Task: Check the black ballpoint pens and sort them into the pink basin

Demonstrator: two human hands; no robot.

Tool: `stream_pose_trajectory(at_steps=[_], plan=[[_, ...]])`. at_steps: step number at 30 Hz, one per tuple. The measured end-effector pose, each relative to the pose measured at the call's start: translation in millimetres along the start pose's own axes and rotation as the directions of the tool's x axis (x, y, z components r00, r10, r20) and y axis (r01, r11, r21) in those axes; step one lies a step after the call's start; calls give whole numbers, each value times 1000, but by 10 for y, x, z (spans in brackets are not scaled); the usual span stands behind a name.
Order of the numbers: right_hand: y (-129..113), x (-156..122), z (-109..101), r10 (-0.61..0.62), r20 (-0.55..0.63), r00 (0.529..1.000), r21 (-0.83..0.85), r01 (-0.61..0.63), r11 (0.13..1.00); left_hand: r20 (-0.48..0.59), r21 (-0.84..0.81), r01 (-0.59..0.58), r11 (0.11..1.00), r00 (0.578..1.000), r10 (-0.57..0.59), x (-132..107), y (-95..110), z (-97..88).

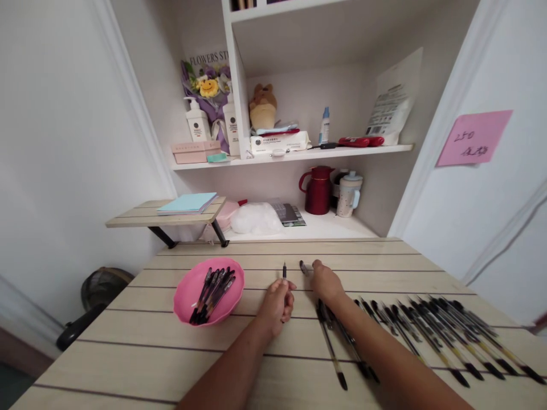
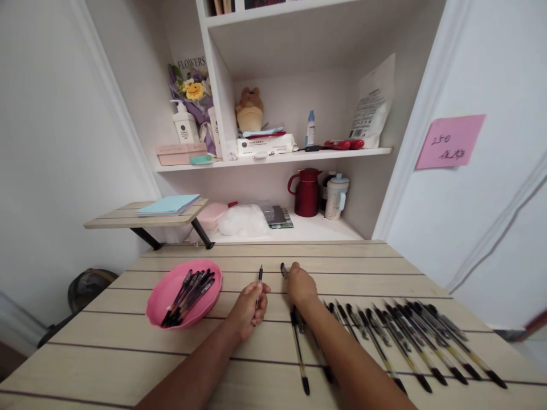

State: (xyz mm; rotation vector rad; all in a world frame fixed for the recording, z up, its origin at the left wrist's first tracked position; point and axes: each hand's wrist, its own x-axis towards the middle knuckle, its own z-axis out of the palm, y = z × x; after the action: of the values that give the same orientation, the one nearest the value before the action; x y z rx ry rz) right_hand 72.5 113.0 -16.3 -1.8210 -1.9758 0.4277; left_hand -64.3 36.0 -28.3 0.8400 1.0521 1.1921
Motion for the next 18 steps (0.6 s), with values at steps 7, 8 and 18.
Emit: stream_pose_trajectory(at_steps=[7,8,18], plan=[[277,-270,-269,57,5,998,656,-46,754,200,378,-136,916,978,63,-56,-79,98],[276,-321,-289,79,13,997,796,-58,602,222,423,-165,891,972,74,-69,-84,113],[149,-474,-352,65,25,998,974,-39,222,279,530,-255,809,953,117,-131,-45,159]])
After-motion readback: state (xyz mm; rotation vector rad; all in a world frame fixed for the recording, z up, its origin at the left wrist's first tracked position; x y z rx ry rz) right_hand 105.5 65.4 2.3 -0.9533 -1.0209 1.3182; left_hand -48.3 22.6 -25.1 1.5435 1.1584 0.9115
